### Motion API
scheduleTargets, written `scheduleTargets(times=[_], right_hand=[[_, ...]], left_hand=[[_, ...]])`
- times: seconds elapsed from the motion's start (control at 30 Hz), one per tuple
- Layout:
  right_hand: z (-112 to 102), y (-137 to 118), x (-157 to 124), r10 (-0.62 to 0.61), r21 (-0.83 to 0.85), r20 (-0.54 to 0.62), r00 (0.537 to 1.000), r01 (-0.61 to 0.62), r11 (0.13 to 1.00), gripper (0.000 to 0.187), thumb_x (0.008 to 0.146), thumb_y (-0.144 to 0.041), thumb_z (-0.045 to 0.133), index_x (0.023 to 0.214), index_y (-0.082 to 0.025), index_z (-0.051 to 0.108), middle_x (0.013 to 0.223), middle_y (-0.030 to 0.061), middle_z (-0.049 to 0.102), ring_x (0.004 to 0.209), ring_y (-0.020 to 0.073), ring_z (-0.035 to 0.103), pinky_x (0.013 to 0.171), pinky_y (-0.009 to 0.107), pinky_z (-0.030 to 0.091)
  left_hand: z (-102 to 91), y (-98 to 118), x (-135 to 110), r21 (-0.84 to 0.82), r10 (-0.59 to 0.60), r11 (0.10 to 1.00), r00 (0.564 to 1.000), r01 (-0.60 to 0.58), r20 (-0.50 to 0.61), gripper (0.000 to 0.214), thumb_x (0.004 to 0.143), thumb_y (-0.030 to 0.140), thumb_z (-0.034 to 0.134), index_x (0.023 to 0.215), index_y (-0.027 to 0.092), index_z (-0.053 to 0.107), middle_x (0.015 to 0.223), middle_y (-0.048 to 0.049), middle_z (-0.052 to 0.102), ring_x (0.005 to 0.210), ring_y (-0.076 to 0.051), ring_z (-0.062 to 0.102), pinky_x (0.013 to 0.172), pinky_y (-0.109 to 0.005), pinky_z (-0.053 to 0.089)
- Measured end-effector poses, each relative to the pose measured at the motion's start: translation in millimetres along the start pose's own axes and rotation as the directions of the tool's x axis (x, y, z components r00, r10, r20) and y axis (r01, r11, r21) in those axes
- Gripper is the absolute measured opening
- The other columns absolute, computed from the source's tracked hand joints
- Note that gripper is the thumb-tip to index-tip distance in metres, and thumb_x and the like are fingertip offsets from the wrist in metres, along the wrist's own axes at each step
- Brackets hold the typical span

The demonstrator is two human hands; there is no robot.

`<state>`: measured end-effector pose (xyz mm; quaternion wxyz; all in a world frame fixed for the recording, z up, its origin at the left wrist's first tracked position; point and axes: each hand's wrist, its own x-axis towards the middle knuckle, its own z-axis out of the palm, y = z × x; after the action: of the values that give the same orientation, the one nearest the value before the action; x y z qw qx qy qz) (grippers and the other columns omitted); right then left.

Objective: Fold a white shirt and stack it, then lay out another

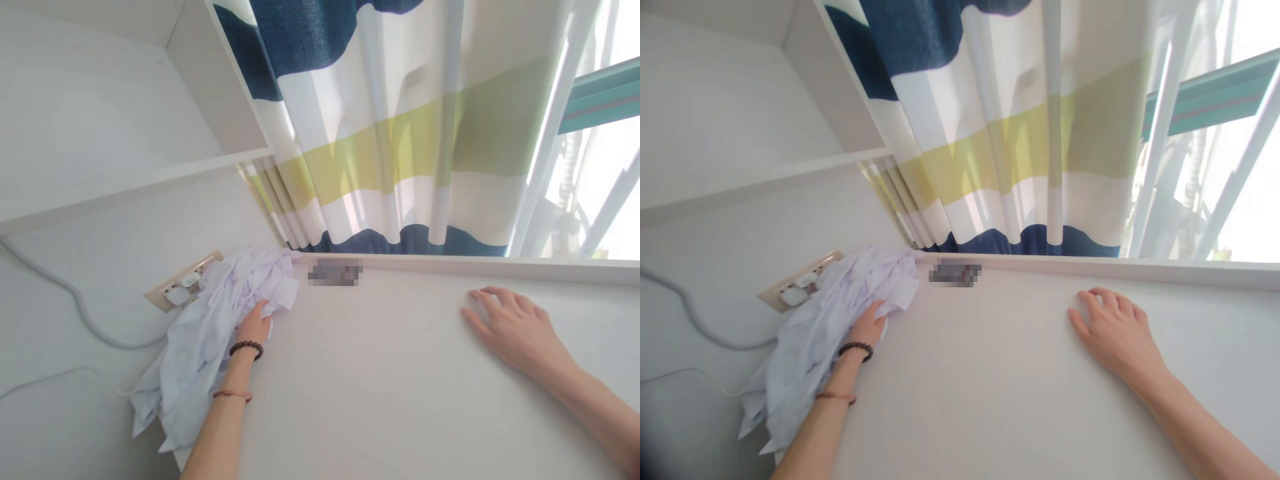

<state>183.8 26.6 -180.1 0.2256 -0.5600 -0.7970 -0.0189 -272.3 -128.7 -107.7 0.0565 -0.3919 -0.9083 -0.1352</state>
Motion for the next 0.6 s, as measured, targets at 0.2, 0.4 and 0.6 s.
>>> scheduleTargets(times=[0.2,0.4,0.6], right_hand=[[2,4,-2,-0.038,0.012,-0.003,0.999,0.038,0.999,0.051,0.092,-0.047,0.028,0.119,-0.015,0.058,0.124,0.0216,0.056,0.112,0.0435,0.051,0.091,0.056,0.040],[8,8,-1,-0.028,0.016,0.010,1.000,0.027,0.999,0.055,0.090,-0.052,0.030,0.121,-0.016,0.057,0.127,0.0212,0.056,0.113,0.0455,0.050,0.090,0.059,0.040],[9,9,0,-0.030,0.022,-0.009,1.000,0.030,0.999,0.054,0.089,-0.052,0.032,0.121,-0.017,0.058,0.125,0.0210,0.057,0.111,0.0457,0.052,0.088,0.060,0.042]], left_hand=[[-33.2,4,-26,-0.197,0.260,0.939,0.957,-0.281,-0.125,0.047,0.094,0.045,0.035,0.123,0.017,0.058,0.127,-0.0087,0.062,0.115,-0.022,0.059,0.095,-0.032,0.049],[-58.4,-2,-11,0.127,0.079,0.992,0.888,-0.024,-0.452,0.054,0.084,0.038,0.054,0.132,0.011,0.052,0.133,-0.0224,0.054,0.127,-0.042,0.044,0.100,-0.060,0.036],[-80.3,-16,45,-0.002,-0.048,0.999,0.941,0.050,-0.335,0.028,0.083,0.030,0.054,0.098,0.013,0.070,0.099,-0.0159,0.073,0.097,-0.032,0.066,0.086,-0.041,0.050]])
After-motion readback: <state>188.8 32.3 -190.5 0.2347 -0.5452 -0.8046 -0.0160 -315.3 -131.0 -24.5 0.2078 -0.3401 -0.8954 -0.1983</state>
